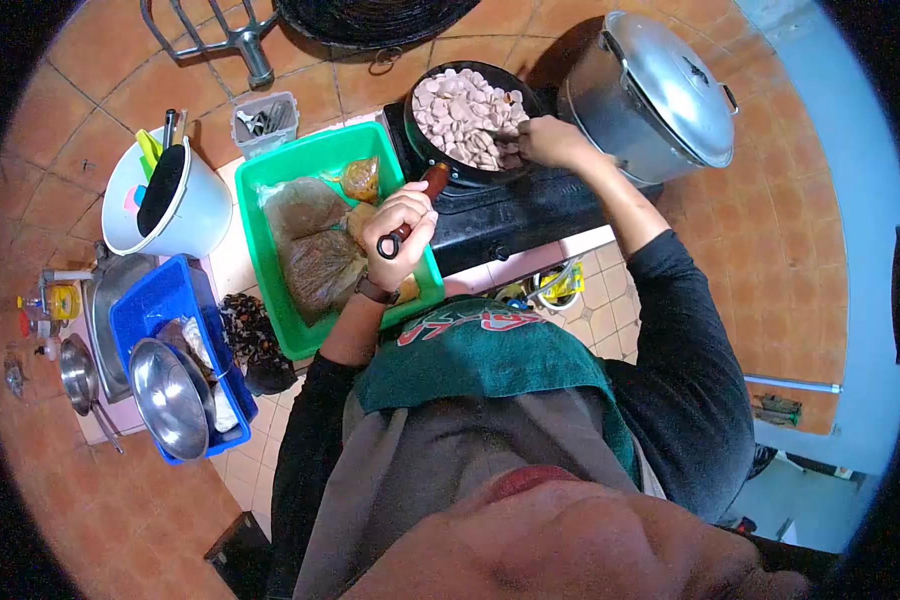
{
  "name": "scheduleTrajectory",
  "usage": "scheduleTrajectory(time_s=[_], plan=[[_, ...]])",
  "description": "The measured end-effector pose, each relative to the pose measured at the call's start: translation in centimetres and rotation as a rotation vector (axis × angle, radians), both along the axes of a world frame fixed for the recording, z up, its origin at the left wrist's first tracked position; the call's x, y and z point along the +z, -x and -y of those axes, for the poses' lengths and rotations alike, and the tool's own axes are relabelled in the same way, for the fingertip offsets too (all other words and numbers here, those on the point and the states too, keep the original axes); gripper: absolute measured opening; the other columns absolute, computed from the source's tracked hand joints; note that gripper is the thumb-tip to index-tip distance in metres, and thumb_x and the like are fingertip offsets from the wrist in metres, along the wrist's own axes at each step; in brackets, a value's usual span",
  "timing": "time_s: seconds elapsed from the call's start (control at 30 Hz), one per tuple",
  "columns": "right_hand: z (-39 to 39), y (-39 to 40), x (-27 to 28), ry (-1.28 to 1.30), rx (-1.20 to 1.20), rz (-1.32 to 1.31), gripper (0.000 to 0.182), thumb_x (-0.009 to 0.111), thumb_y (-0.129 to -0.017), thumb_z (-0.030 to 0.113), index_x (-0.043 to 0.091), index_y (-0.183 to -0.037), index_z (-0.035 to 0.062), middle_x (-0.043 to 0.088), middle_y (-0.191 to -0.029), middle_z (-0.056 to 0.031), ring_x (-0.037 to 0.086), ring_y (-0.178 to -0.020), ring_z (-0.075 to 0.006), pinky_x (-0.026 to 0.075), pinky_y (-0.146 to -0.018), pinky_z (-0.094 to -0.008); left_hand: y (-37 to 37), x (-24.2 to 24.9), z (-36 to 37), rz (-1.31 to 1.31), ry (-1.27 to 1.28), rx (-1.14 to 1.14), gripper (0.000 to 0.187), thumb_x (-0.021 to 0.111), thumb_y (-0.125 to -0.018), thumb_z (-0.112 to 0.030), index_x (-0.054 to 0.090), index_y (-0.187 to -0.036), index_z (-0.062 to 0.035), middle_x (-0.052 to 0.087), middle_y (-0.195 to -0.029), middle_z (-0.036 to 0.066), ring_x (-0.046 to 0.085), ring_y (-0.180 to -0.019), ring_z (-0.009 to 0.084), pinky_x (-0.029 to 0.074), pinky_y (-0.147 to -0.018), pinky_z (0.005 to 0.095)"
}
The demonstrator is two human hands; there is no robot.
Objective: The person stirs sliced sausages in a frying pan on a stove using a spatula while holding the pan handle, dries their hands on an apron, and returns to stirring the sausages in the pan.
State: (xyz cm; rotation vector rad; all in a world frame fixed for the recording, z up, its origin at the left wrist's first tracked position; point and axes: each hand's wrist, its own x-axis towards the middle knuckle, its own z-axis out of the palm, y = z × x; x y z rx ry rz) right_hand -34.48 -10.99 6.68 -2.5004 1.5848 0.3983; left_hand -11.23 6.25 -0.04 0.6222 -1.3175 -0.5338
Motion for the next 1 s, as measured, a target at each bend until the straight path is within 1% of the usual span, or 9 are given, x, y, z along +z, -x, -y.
scheduleTrajectory(time_s=[0.1,0.27,0.4,0.5,0.63,0.77,0.83,0.93,1.0], plan=[[3.3,0.1,2.1,0.065,-0.074,0.03,0.031,0.058,-0.083,0.03,0.066,-0.105,0.0095,0.065,-0.104,-0.0217,0.062,-0.1,-0.038,0.05,-0.085,-0.0459,-0.1,0.1,0.1,0.02,0.008,-0.005,0.025,0.062,-0.072,0.014,0.047,-0.063,-0.0041,0.058,-0.069,0.006,0.061,-0.071,0.0206,0.049,-0.09,0.047],[7.2,-3.8,-1.6,0.11,-0.112,0.032,0.03,0.054,-0.084,0.022,0.066,-0.107,0.0071,0.066,-0.107,-0.0197,0.064,-0.101,-0.0353,0.052,-0.084,-0.0452,0.0,-0.6,0.2,-0.022,-0.004,-0.02,0.023,0.061,-0.071,0.014,0.048,-0.063,-0.0038,0.058,-0.068,0.006,0.06,-0.07,0.0205,0.049,-0.089,0.0465],[4.2,-4.6,-3.4,0.231,0.136,-0.05,0.026,0.055,-0.082,0.022,0.068,-0.1,0.0076,0.066,-0.107,-0.0188,0.064,-0.103,-0.0323,0.053,-0.082,-0.0435,-0.2,-1.1,0.5,-0.057,0.004,-0.053,0.023,0.061,-0.072,0.013,0.049,-0.063,-0.0039,0.058,-0.069,0.005,0.06,-0.07,0.02,0.048,-0.09,0.0466],[1.8,-2.2,-3.3,0.117,0.213,0.061,0.029,0.059,-0.082,0.025,0.067,-0.105,0.0098,0.067,-0.096,-0.0211,0.066,-0.092,-0.0349,0.053,-0.078,-0.0455,0.0,-0.7,0.3,-0.047,-0.008,-0.032,0.022,0.061,-0.073,0.012,0.05,-0.064,-0.0039,0.058,-0.07,0.005,0.06,-0.07,0.0196,0.048,-0.09,0.0469],[0.0,-0.2,0.2,0.061,0.207,-0.019,0.027,0.06,-0.081,0.025,0.069,-0.103,0.0113,0.068,-0.096,-0.0194,0.067,-0.091,-0.0333,0.054,-0.077,-0.0447,-0.1,-0.3,0.0,-0.055,-0.055,-0.033,0.02,0.06,-0.075,0.011,0.05,-0.065,-0.0039,0.059,-0.071,0.005,0.06,-0.072,0.0196,0.048,-0.091,0.0471],[4.9,2.5,0.6,0.457,0.351,-0.072,0.019,0.064,-0.076,0.018,0.067,-0.093,0.0107,0.064,-0.09,-0.0111,0.067,-0.078,-0.03,0.054,-0.066,-0.045,-0.4,-0.1,0.1,-0.05,-0.076,-0.058,0.019,0.06,-0.076,0.009,0.051,-0.065,-0.0041,0.058,-0.071,0.005,0.06,-0.072,0.0193,0.047,-0.091,0.0466],[7.8,3.0,0.5,0.753,0.59,-0.045,0.014,0.059,-0.078,0.013,0.067,-0.089,0.0108,0.061,-0.09,-0.0082,0.067,-0.079,-0.0258,0.053,-0.067,-0.0418,-0.7,-0.6,0.1,-0.041,-0.085,-0.064,0.02,0.06,-0.076,0.009,0.051,-0.065,-0.0041,0.058,-0.071,0.005,0.06,-0.072,0.0192,0.047,-0.091,0.0465],[9.7,3.3,-0.6,0.757,0.679,-0.219,0.015,0.057,-0.08,0.011,0.069,-0.089,0.0097,0.063,-0.092,-0.0085,0.067,-0.083,-0.0261,0.054,-0.068,-0.0411,-0.5,-0.5,0.1,-0.036,-0.085,-0.064,0.02,0.06,-0.076,0.009,0.05,-0.064,-0.0041,0.058,-0.07,0.005,0.06,-0.072,0.0194,0.048,-0.09,0.0464],[8.4,2.8,-0.8,0.428,0.472,-0.444,0.02,0.061,-0.073,0.009,0.069,-0.091,0.0101,0.064,-0.101,-0.0094,0.065,-0.089,-0.03,0.054,-0.073,-0.04,-0.5,-0.2,0.1,-0.042,-0.083,-0.056,0.021,0.06,-0.075,0.01,0.05,-0.063,-0.0041,0.058,-0.07,0.005,0.06,-0.072,0.0195,0.048,-0.09,0.0465]])
